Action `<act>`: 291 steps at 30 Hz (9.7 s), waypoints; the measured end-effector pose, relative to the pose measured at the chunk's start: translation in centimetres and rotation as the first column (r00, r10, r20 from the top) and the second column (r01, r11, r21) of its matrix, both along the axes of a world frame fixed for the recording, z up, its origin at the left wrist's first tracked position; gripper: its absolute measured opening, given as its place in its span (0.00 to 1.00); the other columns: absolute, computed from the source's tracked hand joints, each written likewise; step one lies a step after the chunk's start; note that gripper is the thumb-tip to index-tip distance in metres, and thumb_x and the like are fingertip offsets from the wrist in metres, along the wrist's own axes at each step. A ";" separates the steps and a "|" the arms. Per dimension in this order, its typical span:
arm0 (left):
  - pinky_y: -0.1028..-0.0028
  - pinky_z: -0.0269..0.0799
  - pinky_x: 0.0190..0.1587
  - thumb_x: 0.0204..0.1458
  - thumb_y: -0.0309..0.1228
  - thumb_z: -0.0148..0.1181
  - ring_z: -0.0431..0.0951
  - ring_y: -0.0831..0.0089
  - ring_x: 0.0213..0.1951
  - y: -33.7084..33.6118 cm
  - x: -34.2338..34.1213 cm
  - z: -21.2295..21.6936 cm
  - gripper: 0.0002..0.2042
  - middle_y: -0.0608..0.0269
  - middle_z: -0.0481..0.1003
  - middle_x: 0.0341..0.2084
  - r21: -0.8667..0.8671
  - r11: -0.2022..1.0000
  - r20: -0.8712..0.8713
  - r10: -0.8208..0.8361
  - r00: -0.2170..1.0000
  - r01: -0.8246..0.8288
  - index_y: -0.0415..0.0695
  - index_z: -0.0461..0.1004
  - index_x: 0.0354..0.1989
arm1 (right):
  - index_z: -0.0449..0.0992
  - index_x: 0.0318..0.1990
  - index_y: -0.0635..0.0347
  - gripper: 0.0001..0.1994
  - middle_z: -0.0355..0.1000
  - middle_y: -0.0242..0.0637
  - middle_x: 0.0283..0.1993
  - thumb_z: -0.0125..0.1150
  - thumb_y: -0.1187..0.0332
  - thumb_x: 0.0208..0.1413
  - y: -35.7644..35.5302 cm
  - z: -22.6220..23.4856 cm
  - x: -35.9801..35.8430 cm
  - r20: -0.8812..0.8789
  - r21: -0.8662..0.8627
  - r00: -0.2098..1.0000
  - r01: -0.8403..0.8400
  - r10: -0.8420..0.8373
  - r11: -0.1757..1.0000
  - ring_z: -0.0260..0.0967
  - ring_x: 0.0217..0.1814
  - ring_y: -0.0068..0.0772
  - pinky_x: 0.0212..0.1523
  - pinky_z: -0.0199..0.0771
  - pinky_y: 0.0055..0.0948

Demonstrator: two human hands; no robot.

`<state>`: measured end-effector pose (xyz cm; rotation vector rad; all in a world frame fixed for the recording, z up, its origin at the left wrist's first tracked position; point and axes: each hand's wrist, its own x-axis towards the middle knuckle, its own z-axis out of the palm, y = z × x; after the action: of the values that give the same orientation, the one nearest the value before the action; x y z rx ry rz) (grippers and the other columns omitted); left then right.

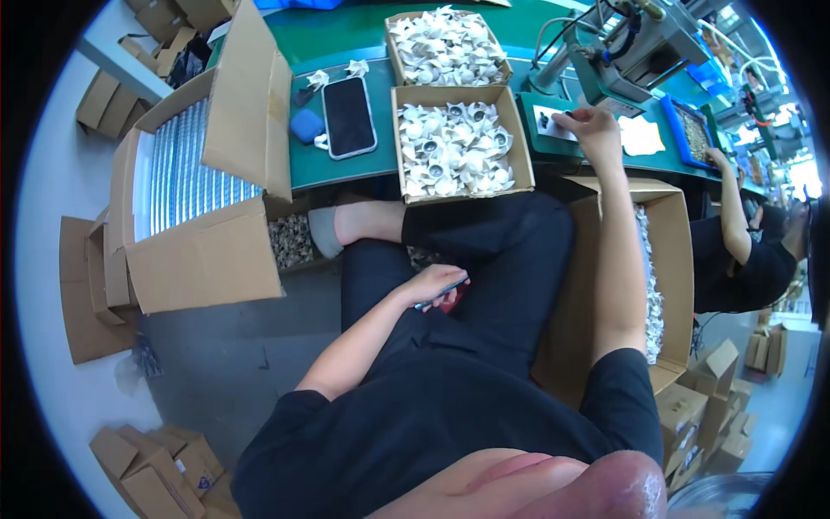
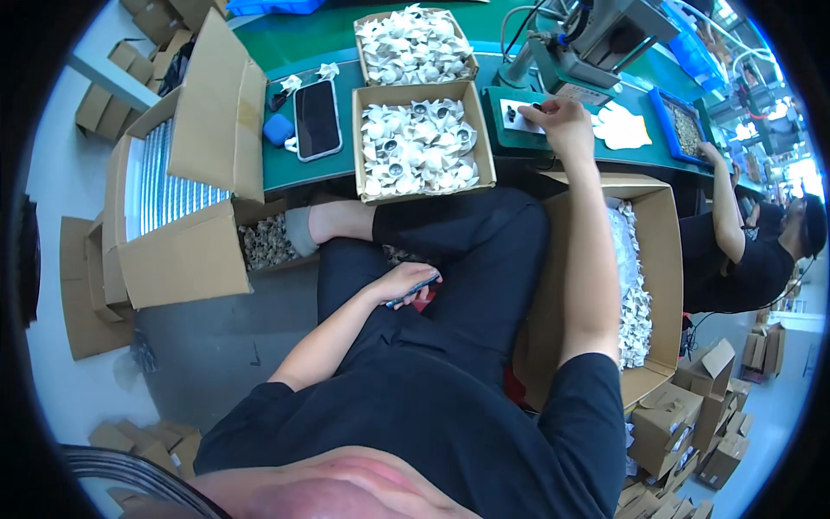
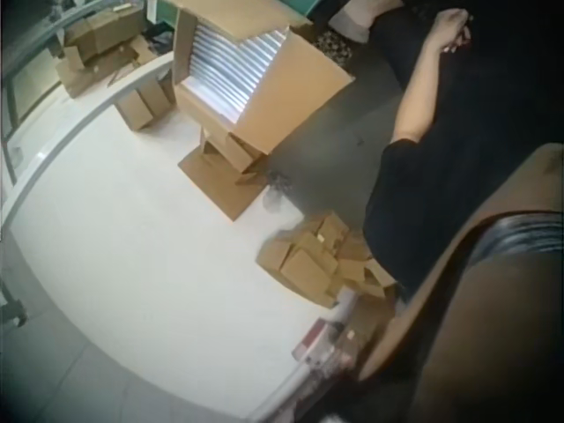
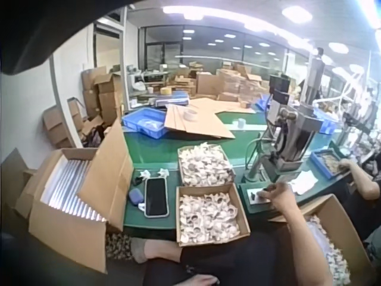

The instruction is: Assembling and sorting small white electronic components into boxes at a manual assembly station.

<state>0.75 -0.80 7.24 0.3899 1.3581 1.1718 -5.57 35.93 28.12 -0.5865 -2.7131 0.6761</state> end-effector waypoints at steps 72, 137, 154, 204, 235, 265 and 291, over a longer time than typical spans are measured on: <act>0.75 0.62 0.11 0.69 0.46 0.48 0.68 0.78 0.13 0.6 -1.5 -2.5 0.23 0.63 0.73 0.20 -0.089 0.994 -0.049 0.051 0.997 -0.055 0.38 0.75 0.56 | 0.75 0.47 0.67 0.20 0.77 0.39 0.41 0.73 0.61 0.56 19.5 -24.9 36.4 0.205 -0.102 0.574 0.818 -0.792 0.566 0.75 0.44 0.32 0.42 0.77 0.37; 0.72 0.62 0.11 0.68 0.44 0.49 0.69 0.75 0.12 0.7 -1.2 -3.0 0.20 0.61 0.74 0.19 -0.084 0.980 -0.095 0.175 0.980 -0.183 0.38 0.76 0.48 | 0.76 0.36 0.66 0.03 0.77 0.45 0.40 0.58 0.78 0.55 11.5 -9.4 -6.3 -0.349 0.122 0.937 0.064 -0.018 0.990 0.75 0.40 0.38 0.33 0.74 0.34; 0.75 0.60 0.10 0.69 0.45 0.48 0.67 0.78 0.13 1.0 -0.2 -1.8 0.21 0.63 0.73 0.21 -0.105 0.989 -0.128 0.094 0.987 -0.108 0.38 0.74 0.52 | 0.80 0.45 0.65 0.14 0.77 0.42 0.41 0.71 0.67 0.55 -1.5 -4.8 0.9 -0.647 0.082 0.761 0.019 0.039 0.996 0.76 0.40 0.36 0.43 0.76 0.32; 0.74 0.67 0.10 0.66 0.46 0.54 0.67 0.71 0.10 2.6 -2.3 -2.8 0.22 0.53 0.71 0.15 0.376 0.883 0.683 -0.059 0.728 -0.282 0.34 0.72 0.46 | 0.81 0.38 0.65 0.15 0.80 0.51 0.36 0.61 0.61 0.53 -12.4 -10.5 11.2 0.147 -0.203 0.574 -0.779 0.805 0.593 0.80 0.43 0.53 0.48 0.79 0.45; 0.77 0.63 0.10 0.69 0.45 0.47 0.68 0.74 0.12 3.8 -2.1 -3.5 0.20 0.55 0.73 0.22 0.210 0.977 0.594 -0.099 0.798 -0.035 0.37 0.72 0.38 | 0.81 0.35 0.63 0.13 0.80 0.49 0.35 0.64 0.61 0.51 -12.7 -12.9 10.7 0.234 -0.159 0.564 -0.782 0.792 0.603 0.79 0.42 0.51 0.46 0.78 0.45; 0.80 0.62 0.10 0.69 0.41 0.49 0.70 0.81 0.13 3.3 -1.8 -3.7 0.18 0.62 0.74 0.26 0.152 0.988 0.486 -0.099 0.868 0.028 0.37 0.76 0.47 | 0.81 0.38 0.62 0.14 0.80 0.49 0.34 0.61 0.59 0.56 -13.3 -12.1 10.2 0.258 -0.199 0.571 -0.758 0.780 0.621 0.80 0.41 0.49 0.44 0.79 0.44; 0.77 0.62 0.10 0.63 0.44 0.55 0.71 0.74 0.12 3.4 -1.3 -4.7 0.18 0.61 0.73 0.17 0.133 0.991 0.351 -0.065 0.934 0.019 0.38 0.74 0.34 | 0.81 0.48 0.64 0.18 0.81 0.49 0.44 0.61 0.60 0.57 -15.2 -12.1 11.1 0.171 -0.620 0.578 -0.566 0.798 0.543 0.79 0.48 0.48 0.51 0.77 0.39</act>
<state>-0.51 2.64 2.54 0.2795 0.9595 1.2301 5.57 20.70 15.98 0.4303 -3.1693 1.6930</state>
